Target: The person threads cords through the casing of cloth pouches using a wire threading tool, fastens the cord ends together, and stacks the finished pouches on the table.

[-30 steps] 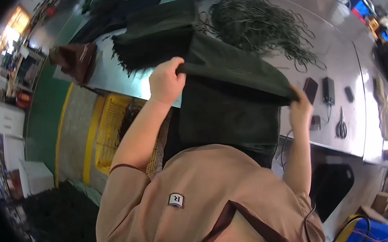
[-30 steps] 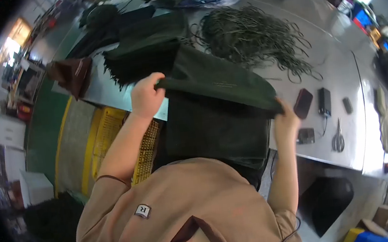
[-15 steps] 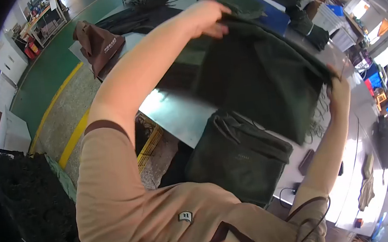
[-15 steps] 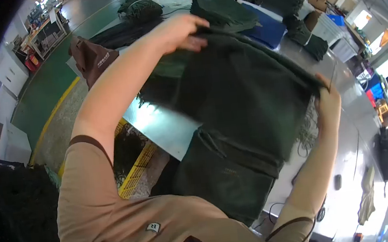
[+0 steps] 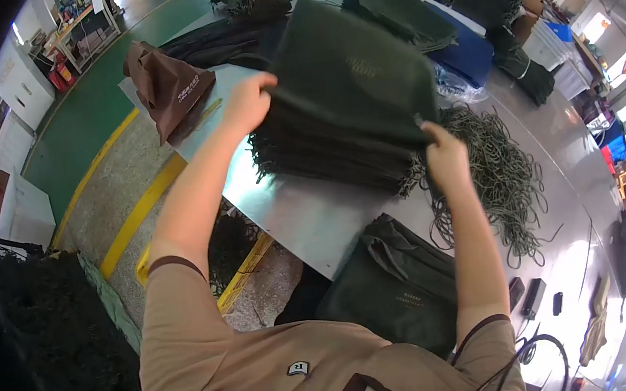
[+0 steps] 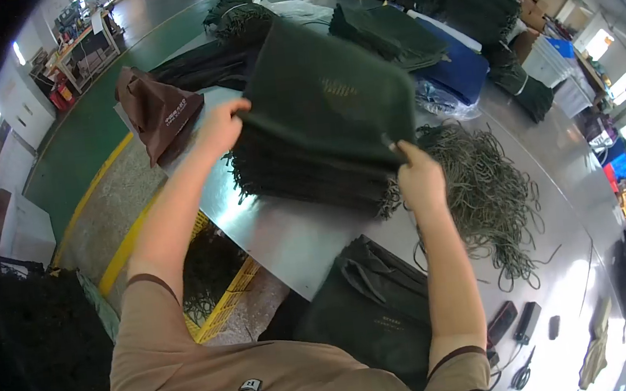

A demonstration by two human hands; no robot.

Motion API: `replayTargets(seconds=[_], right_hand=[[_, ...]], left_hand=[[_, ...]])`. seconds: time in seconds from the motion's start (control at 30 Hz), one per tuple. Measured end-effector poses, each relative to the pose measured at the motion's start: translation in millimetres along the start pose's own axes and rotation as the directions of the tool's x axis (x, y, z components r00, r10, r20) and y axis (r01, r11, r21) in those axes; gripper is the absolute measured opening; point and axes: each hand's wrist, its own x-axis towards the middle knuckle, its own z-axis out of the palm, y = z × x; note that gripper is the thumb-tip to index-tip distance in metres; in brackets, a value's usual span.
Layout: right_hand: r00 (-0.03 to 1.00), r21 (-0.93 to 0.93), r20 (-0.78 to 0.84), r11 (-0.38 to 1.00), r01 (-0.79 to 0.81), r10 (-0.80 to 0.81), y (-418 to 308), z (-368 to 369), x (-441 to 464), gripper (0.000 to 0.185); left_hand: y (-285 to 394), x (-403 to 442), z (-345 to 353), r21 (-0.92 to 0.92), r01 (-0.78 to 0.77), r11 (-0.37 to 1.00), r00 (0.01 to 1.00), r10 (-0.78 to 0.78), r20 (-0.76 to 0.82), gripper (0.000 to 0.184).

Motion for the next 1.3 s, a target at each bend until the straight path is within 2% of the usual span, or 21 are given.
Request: replayTargets(seconds=[0.03,0.13,0.2,0.27,0.33,0.43,0.5,0.53,0.63,0.7,0.73,0.8,0.87,0.93,0.97,1.03,1.1,1.17,1.2,1.27,1.3], right_hand=[[0.997,-0.133,-0.018,0.988,0.073,-0.076,21.8,26.6,-3.3,0.044],[0.995,-0.363,0.096,0.931,0.037,-0.002,27.7,59.8,-19.9,0.046],[0.995,-0.339,0.103,0.940,0.037,-0.002,18.7,57.3,-19.1,0.046],[0.994,-0.313,0.106,0.949,0.037,-0.004,18.8,56.1,-17.0,0.046],[0.973,-0.135,-0.136,0.977,0.167,-0.185,28.1,42.5,-8.8,0.046],[0.947,-0.078,-0.250,0.979,0.190,-0.204,24.0,20.4,31.1,0.046],[0.942,-0.083,-0.291,0.986,0.146,-0.164,10.9,-0.4,58.5,0.048],[0.937,-0.140,-0.314,0.984,0.114,-0.153,4.2,-11.3,69.0,0.049],[0.909,-0.063,-0.385,0.987,0.147,-0.159,-12.7,-38.8,68.7,0.050],[0.877,-0.077,-0.403,0.965,0.252,-0.261,-12.9,-48.5,51.3,0.050],[0.877,-0.076,-0.406,0.965,0.249,-0.258,-9.2,-45.9,41.3,0.050],[0.940,-0.089,-0.276,0.979,0.184,-0.201,6.1,-30.8,17.2,0.051],[0.974,-0.059,-0.115,0.980,0.192,-0.198,38.0,-4.6,3.0,0.052],[0.989,0.030,0.135,0.998,0.056,-0.059,55.7,13.3,-11.8,0.054],[0.961,-0.082,0.273,0.994,0.069,-0.045,61.4,10.2,-16.7,0.057],[0.967,0.016,0.256,1.000,-0.019,0.014,49.4,-10.7,-17.7,0.059],[0.969,0.237,0.220,0.958,-0.164,0.112,59.1,-28.6,-13.4,0.065],[0.991,0.155,0.049,0.979,-0.132,0.126,62.9,-46.9,9.7,0.056],[0.991,0.083,-0.058,0.990,-0.116,0.121,65.6,-51.6,23.9,0.054],[0.986,0.031,-0.110,0.992,-0.120,0.123,80.3,-43.9,60.4,0.049],[0.981,-0.016,-0.156,0.992,-0.121,0.117,89.9,-31.9,81.5,0.046]], left_hand=[[-13.9,-15.0,10.1,0.078,0.080,0.994,0.994,-0.085,0.063,0.036],[-21.8,-35.0,15.7,0.134,0.209,0.969,0.973,-0.220,0.076,0.036],[-29.9,-28.9,11.4,0.113,0.209,0.971,0.968,-0.222,0.116,0.038],[-37.7,-12.9,6.9,-0.049,0.038,0.998,0.994,-0.033,0.107,0.044],[-25.7,7.8,6.8,-0.109,0.025,0.994,0.996,-0.016,0.086,0.047],[-4.9,59.8,8.7,-0.159,-0.050,0.986,0.999,0.049,-0.009,0.044],[7.4,99.1,9.6,-0.257,-0.015,0.966,0.999,0.008,-0.031,0.041],[21.1,108.9,8.0,-0.301,-0.050,0.952,0.991,0.010,-0.133,0.040],[47.7,117.4,-6.3,-0.444,0.027,0.895,0.988,-0.091,-0.125,0.040],[49.5,98.9,-14.0,-0.416,-0.180,0.891,0.965,0.078,-0.250,0.040],[42.1,87.1,-12.1,-0.415,-0.182,0.891,0.965,0.082,-0.248,0.040],[24.3,50.1,-1.3,-0.124,-0.120,0.985,0.981,0.098,-0.169,0.040],[10.2,10.8,9.0,-0.009,0.052,0.999,0.998,-0.052,0.042,0.042],[6.3,-15.7,12.0,0.102,0.199,0.975,0.959,-0.215,0.186,0.045],[4.2,-20.3,9.4,0.105,0.199,0.974,0.959,-0.215,0.183,0.045],[7.4,-25.0,2.3,0.056,0.190,0.980,0.901,-0.197,0.386,0.058],[27.2,-21.1,-17.9,0.108,0.152,0.983,0.873,-0.184,0.452,0.068],[48.3,7.4,-32.6,0.228,0.145,0.963,0.774,-0.254,0.580,0.090],[75.3,16.9,-36.7,0.221,0.168,0.961,0.805,-0.263,0.532,0.080],[73.4,50.6,-7.7,0.239,-0.031,0.971,0.920,-0.066,0.385,0.067],[73.9,64.7,9.3,0.237,-0.035,0.971,0.919,-0.061,0.390,0.067]])
